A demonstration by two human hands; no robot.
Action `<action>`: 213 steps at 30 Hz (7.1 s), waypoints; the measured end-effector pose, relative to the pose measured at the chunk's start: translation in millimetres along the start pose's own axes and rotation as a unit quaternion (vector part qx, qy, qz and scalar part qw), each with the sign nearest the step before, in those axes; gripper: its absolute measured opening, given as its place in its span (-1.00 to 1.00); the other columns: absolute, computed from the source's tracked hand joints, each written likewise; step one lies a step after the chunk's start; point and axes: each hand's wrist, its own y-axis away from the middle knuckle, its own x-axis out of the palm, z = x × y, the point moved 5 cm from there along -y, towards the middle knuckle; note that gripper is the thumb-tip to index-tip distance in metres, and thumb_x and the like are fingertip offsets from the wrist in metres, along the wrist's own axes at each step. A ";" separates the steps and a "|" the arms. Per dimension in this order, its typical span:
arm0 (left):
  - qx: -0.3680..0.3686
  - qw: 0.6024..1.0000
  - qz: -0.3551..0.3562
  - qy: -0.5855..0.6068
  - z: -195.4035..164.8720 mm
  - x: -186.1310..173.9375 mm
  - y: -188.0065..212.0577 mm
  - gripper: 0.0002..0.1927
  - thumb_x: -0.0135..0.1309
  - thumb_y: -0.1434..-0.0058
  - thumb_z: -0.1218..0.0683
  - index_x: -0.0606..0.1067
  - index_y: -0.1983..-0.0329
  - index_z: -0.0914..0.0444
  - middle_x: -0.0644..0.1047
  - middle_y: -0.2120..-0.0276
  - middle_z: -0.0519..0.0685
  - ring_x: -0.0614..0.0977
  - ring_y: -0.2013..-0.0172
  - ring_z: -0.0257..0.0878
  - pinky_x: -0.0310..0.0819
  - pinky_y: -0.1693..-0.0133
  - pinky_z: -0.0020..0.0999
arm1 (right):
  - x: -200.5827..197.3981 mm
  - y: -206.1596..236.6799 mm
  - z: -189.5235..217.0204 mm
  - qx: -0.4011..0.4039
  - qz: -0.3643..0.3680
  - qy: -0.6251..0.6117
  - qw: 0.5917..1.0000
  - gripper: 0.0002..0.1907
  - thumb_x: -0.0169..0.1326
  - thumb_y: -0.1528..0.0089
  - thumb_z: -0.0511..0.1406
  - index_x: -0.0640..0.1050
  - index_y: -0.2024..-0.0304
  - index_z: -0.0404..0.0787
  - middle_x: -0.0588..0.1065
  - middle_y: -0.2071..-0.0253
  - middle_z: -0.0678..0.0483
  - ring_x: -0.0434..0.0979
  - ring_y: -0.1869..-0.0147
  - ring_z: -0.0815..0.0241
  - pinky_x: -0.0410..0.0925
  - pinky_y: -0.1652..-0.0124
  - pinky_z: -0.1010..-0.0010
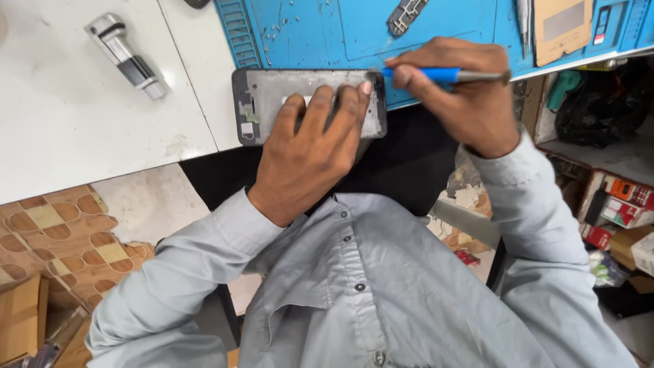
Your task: The person cleans the inside of a disassembled mobile phone frame using a blue-handled tool and tweezers. They scrape and pick at residue along the edges and corners of the frame while seated at a repair bench.
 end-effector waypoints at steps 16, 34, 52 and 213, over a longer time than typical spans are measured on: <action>-0.001 1.000 0.006 0.008 -0.3 -1.6 0.4 -0.62 0.08 -0.46 0.11 0.55 -0.31 0.29 0.51 -0.03 -0.10 0.51 -0.07 -0.20 0.40 -0.08 -0.24 | 1.1 7.8 -10.9 0.037 -0.001 -0.065 0.997 -0.89 0.18 -0.52 -0.41 0.64 -0.03 -0.38 0.62 0.13 -0.04 0.66 0.13 0.27 0.52 0.16 0.58; 0.013 1.000 -0.001 -0.006 -2.3 -0.1 1.4 -0.64 0.10 -0.48 0.12 0.54 -0.29 0.30 0.48 -0.04 -0.09 0.50 -0.08 -0.19 0.38 -0.08 -0.23 | -1.7 13.4 -15.8 0.048 -0.031 -0.061 0.996 -0.88 0.13 -0.53 -0.45 0.63 -0.07 -0.42 0.61 0.14 -0.07 0.64 0.12 0.24 0.51 0.12 0.53; 0.019 0.997 0.032 -0.068 -5.6 -0.1 -0.9 -0.58 0.09 -0.43 0.10 0.53 -0.31 0.34 0.51 -0.06 -0.12 0.49 -0.05 -0.25 0.37 -0.07 -0.34 | 1.0 9.7 28.9 -0.106 -0.029 0.175 0.978 -0.85 0.27 -0.38 -0.56 0.62 0.01 -0.42 0.59 0.20 -0.08 0.58 0.21 0.15 0.41 0.24 0.41; 0.070 0.976 -0.017 0.206 46.6 14.7 -11.6 -0.70 0.09 -0.38 0.15 0.60 -0.09 0.42 0.59 -0.02 0.02 0.61 -0.08 -0.14 0.50 -0.18 -0.29 | 11.5 -18.4 -9.0 -0.107 0.025 0.100 0.989 -0.68 0.39 -0.20 -0.50 0.65 0.00 -0.32 0.59 0.14 -0.04 0.61 0.06 0.08 0.47 0.16 0.41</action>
